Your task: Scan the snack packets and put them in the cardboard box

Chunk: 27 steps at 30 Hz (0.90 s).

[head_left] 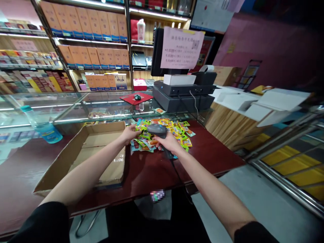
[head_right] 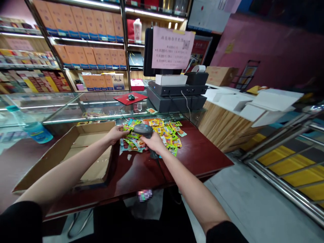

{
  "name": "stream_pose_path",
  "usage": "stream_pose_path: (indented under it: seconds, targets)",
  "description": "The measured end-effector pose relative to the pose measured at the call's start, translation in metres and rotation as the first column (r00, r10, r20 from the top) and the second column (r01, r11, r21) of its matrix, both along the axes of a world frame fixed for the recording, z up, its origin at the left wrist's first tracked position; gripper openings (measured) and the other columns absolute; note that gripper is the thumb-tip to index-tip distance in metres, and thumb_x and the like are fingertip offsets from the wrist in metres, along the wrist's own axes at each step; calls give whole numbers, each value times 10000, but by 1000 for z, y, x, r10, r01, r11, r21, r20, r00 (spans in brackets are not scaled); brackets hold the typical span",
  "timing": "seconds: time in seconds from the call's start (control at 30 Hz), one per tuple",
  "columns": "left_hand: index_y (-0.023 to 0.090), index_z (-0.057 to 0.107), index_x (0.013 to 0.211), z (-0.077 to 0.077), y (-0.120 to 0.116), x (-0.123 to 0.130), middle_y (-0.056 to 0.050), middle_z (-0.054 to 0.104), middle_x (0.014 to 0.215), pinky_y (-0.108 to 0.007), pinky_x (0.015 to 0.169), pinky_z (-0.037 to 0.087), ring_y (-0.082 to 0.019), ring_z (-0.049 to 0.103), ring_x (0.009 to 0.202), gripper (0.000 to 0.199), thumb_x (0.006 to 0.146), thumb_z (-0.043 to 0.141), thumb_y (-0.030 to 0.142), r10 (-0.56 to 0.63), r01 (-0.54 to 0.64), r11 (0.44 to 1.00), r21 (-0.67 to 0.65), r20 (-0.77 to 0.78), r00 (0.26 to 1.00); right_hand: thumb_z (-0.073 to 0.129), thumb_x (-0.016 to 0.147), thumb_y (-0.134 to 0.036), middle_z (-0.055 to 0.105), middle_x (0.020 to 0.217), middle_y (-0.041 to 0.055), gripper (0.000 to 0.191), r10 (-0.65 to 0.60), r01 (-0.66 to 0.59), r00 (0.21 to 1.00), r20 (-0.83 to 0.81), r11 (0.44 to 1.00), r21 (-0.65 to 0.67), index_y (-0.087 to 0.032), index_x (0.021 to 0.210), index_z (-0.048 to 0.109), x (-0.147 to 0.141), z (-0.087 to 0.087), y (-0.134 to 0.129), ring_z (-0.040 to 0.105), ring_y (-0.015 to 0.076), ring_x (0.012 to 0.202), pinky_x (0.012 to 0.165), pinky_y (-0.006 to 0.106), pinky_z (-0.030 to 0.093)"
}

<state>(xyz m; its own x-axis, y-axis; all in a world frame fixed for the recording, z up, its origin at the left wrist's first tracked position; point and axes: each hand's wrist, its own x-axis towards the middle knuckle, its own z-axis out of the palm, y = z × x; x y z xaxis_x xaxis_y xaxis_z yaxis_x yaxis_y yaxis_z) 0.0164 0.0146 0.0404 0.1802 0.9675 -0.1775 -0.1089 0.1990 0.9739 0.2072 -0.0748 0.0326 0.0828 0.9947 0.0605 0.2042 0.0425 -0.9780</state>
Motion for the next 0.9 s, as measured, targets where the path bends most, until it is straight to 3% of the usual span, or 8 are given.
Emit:
stream_pose_path:
  seconds: [0.07,0.13,0.23,0.4,0.53,0.7,0.8,0.9]
  targets:
    - [135,598,721,-2,6,-2,-6,669,630,-230,543,567,-132,648,537,349,544,881,32,4,-5,1000,29,53,999,747,762,-338,654,516,15,175,26,-23,999,38,997,-73,-180,815,696,7,-7,-5,597,169,389,380,287,502]
    - [133,597,723,-3,9,-3,-13,685,649,-255,570,579,-144,662,559,383,511,909,68,-2,-1,999,50,48,999,751,772,-373,679,548,26,209,32,-27,998,48,994,-107,-191,858,696,8,-16,-10,625,183,419,412,304,522]
    - [122,620,744,-2,10,-4,-32,706,681,-267,577,583,-166,685,598,394,495,925,108,-40,39,998,52,22,999,747,785,-419,725,658,47,258,35,-31,998,54,998,-61,-205,917,688,4,-28,-12,684,206,525,507,338,568]
    - [122,612,715,2,7,-3,-27,696,667,-259,556,591,-151,675,568,382,499,926,116,-40,37,998,58,37,999,718,804,-437,678,568,21,263,-36,37,988,149,999,-6,-206,926,685,3,-31,-11,653,210,469,502,335,542]
    - [117,617,715,5,5,-1,-19,681,641,-264,564,603,-136,662,544,366,505,912,62,-20,17,999,42,82,996,708,798,-388,744,730,69,274,-137,100,956,259,983,151,-206,1003,699,2,-24,-13,737,283,766,685,377,576]
    - [121,572,655,9,3,-1,9,639,573,-217,473,561,-102,600,458,370,507,894,12,-5,1,999,43,101,995,702,780,-344,771,954,113,306,-198,115,916,348,963,245,-178,1036,699,-4,-20,-15,700,320,1037,855,422,550]
    - [124,575,674,8,3,-1,4,651,600,-234,524,585,-109,622,492,375,512,892,7,-3,1,1000,22,127,992,711,773,-348,770,911,105,289,-187,120,929,319,969,218,-197,1019,703,-5,-19,-16,710,321,1003,818,412,561]
    - [131,569,687,10,5,0,-16,684,673,-277,583,610,-130,656,550,385,517,899,31,-1,-1,1000,19,125,992,723,773,-394,740,740,66,281,-106,83,973,207,990,116,-219,992,699,-5,-14,-18,731,290,813,679,374,573]
